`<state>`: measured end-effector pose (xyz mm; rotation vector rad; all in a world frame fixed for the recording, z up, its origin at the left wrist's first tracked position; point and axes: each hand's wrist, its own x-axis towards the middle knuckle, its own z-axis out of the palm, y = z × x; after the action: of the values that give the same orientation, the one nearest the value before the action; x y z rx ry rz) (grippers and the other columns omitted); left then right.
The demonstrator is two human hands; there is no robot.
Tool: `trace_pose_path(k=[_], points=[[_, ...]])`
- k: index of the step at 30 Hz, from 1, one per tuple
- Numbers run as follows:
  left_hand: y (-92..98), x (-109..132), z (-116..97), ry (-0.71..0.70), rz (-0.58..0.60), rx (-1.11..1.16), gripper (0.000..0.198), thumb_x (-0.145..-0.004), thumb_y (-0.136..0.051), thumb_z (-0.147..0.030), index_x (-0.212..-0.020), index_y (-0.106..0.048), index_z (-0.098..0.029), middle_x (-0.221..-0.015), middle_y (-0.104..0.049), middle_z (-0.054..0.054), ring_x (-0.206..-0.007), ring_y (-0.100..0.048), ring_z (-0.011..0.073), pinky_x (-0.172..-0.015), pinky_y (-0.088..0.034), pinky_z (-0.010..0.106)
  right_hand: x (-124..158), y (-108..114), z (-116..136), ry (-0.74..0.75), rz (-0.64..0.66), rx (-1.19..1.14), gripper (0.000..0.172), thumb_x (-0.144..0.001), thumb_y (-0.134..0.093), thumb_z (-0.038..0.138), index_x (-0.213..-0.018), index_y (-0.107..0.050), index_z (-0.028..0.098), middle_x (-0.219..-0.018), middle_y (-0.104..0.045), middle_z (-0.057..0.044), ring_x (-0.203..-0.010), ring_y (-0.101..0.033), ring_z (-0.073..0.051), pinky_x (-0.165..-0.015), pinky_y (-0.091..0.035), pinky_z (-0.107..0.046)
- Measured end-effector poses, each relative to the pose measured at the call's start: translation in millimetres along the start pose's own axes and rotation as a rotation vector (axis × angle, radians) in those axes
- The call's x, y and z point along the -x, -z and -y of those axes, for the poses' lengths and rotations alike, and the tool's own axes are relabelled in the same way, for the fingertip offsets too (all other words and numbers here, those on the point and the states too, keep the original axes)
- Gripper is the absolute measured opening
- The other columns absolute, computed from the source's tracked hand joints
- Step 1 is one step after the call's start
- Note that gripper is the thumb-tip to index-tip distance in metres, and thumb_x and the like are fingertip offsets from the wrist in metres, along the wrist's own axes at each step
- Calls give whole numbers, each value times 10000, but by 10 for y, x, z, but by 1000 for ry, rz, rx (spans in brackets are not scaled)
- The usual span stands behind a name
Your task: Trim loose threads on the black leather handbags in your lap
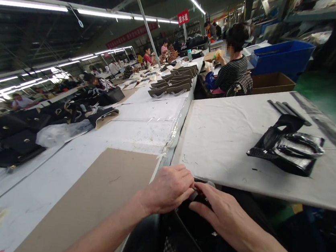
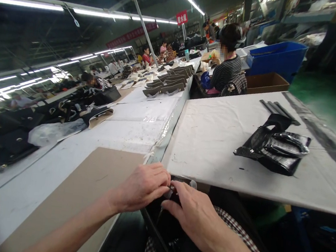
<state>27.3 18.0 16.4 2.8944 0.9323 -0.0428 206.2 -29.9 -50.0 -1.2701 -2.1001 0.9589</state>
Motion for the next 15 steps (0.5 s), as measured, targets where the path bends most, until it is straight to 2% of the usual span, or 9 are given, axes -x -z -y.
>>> trace_pose_path(k=[3, 6, 9, 12, 13, 15], points=[[-12, -12, -39, -16, -3, -25, 150, -912, -499, -174, -776, -559, -154, -823, -625, 37, -774, -534, 174, -714, -432, 283, -85, -30, 17, 24, 40, 191, 102, -957, -516, 240, -927, -578, 164, -825, -708, -57, -738, -678, -228, -631, -439, -305], [-21, -8, -69, 15, -15, 29, 142, -910, -506, -170, -773, -546, -167, -816, -628, 31, -791, -549, 179, -731, -434, 290, -126, -90, -38, 21, 27, 245, 226, -980, -417, 187, -850, -598, 153, -717, -691, -72, -643, -663, -248, -566, -375, -319], [1, 39, -91, 193, -66, 274, 91, -866, -597, -189, -841, -509, -197, -860, -645, 3, -819, -584, 173, -744, -449, 285, -100, -109, -103, 16, 5, 251, 276, -991, -385, 201, -827, -605, 171, -710, -689, -57, -634, -661, -230, -562, -362, -307], [55, 114, -101, 412, -122, 552, 374, -720, -746, -182, -927, -437, -223, -1084, -638, 1, -871, -608, 166, -769, -474, 287, -63, -109, -139, 1, -15, 242, 284, -1000, -372, 231, -864, -619, 190, -728, -698, -41, -637, -669, -216, -562, -367, -295], [74, 138, -102, 447, -119, 591, 423, -679, -770, -175, -922, -427, -227, -1134, -623, 3, -890, -607, 168, -779, -478, 289, -57, -114, -143, 1, -20, 242, 287, -1001, -367, 239, -874, -621, 198, -731, -701, -37, -640, -672, -218, -561, -364, -296], [105, 178, -106, 461, -91, 579, 390, -658, -760, -156, -870, -439, -224, -1127, -620, -5, -905, -601, 173, -784, -477, 287, -57, -137, -143, 4, -31, 254, 301, -999, -356, 249, -860, -620, 207, -718, -702, -35, -638, -677, -235, -547, -346, -306]])
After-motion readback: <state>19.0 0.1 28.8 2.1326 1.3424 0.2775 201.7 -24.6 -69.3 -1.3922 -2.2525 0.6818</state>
